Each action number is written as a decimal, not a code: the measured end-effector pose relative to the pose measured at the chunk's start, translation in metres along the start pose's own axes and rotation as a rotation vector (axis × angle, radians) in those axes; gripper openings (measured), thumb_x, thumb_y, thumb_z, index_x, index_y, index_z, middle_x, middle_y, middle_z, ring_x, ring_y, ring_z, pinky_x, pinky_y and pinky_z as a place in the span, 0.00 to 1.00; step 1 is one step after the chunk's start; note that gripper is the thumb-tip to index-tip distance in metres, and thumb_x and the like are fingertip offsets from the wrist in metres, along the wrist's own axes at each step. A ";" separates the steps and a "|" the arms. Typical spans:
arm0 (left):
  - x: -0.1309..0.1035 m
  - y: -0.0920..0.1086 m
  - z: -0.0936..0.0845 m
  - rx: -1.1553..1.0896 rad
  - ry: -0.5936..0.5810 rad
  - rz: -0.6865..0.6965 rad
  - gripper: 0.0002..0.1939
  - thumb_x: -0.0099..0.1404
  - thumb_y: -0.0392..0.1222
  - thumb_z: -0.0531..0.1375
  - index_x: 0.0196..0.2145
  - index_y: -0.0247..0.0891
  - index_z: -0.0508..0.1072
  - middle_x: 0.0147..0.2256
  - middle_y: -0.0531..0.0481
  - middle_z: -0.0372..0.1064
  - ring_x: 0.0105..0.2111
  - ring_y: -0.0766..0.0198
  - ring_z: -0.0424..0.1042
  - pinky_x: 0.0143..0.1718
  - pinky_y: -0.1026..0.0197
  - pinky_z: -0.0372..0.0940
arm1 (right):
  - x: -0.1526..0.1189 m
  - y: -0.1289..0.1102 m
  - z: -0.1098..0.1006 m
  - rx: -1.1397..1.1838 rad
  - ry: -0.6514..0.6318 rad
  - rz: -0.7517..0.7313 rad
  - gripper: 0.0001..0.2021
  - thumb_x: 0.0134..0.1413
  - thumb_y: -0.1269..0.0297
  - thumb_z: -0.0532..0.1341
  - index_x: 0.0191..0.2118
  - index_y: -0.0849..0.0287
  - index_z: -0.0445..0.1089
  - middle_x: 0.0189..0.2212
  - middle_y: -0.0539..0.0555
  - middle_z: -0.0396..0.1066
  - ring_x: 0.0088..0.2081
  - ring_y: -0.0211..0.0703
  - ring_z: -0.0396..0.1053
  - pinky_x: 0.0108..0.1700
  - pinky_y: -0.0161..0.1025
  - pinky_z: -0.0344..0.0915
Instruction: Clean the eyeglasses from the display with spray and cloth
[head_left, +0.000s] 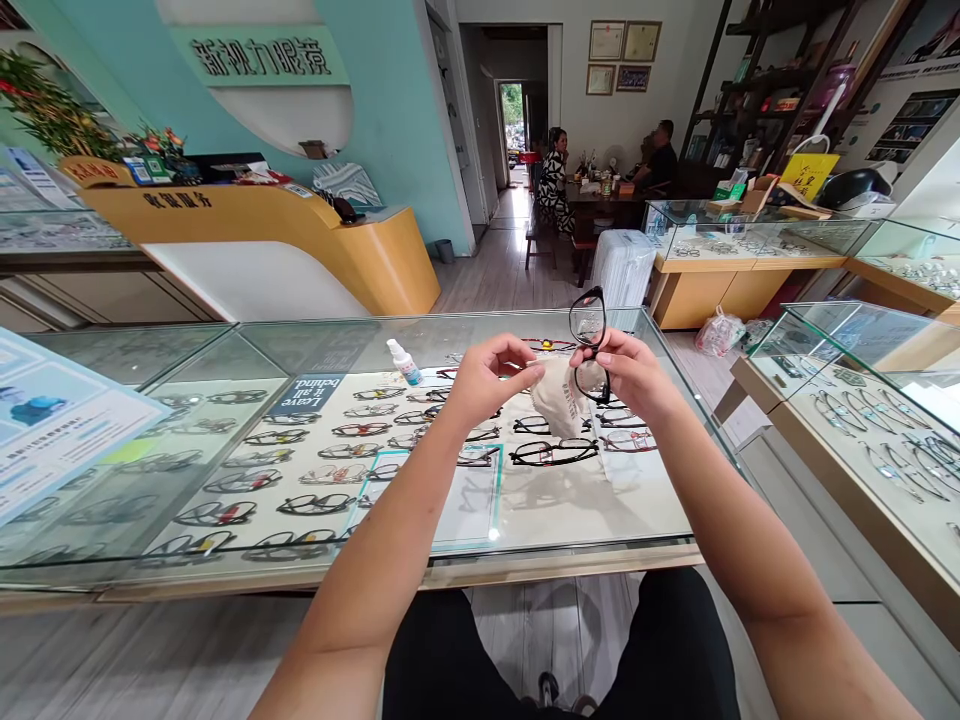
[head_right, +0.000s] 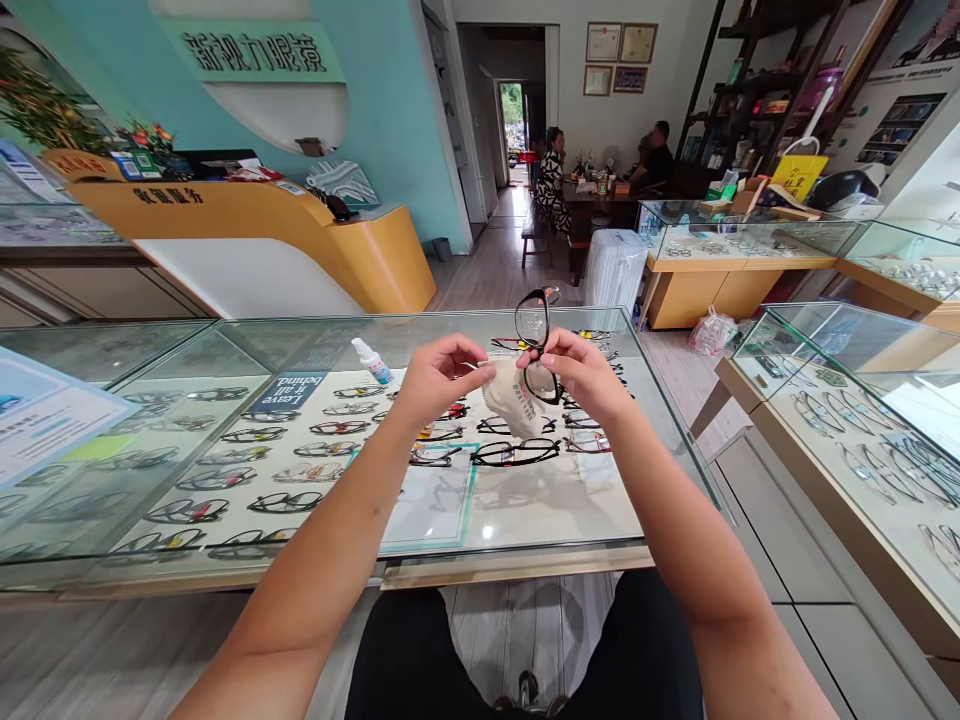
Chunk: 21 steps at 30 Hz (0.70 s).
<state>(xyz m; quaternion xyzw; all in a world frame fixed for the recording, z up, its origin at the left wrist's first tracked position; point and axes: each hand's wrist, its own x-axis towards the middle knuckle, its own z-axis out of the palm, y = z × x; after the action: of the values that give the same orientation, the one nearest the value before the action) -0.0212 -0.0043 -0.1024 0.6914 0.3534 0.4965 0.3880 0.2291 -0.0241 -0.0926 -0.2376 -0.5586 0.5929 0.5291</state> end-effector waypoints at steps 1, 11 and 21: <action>0.000 0.000 0.000 0.003 0.003 0.003 0.21 0.57 0.55 0.78 0.35 0.38 0.78 0.35 0.48 0.77 0.32 0.64 0.74 0.34 0.62 0.70 | 0.000 0.000 0.000 -0.002 0.006 -0.001 0.17 0.52 0.51 0.78 0.35 0.53 0.74 0.35 0.53 0.83 0.39 0.46 0.76 0.48 0.44 0.70; -0.001 -0.003 -0.002 0.019 -0.017 0.021 0.21 0.62 0.59 0.75 0.35 0.38 0.79 0.32 0.48 0.77 0.32 0.62 0.74 0.36 0.60 0.69 | 0.001 0.002 -0.002 0.010 0.026 -0.023 0.17 0.52 0.51 0.79 0.36 0.53 0.74 0.35 0.52 0.83 0.40 0.45 0.77 0.48 0.43 0.70; 0.003 0.001 -0.006 -0.083 -0.033 0.017 0.23 0.57 0.57 0.78 0.31 0.39 0.75 0.31 0.50 0.74 0.31 0.64 0.70 0.34 0.61 0.66 | 0.002 0.010 -0.009 -0.095 -0.066 -0.049 0.12 0.59 0.53 0.77 0.38 0.52 0.77 0.39 0.51 0.84 0.45 0.48 0.80 0.52 0.45 0.70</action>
<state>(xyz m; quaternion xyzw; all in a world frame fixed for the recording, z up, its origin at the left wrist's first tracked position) -0.0262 -0.0010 -0.0996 0.6858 0.3200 0.5025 0.4180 0.2325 -0.0169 -0.1033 -0.2291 -0.6087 0.5602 0.5130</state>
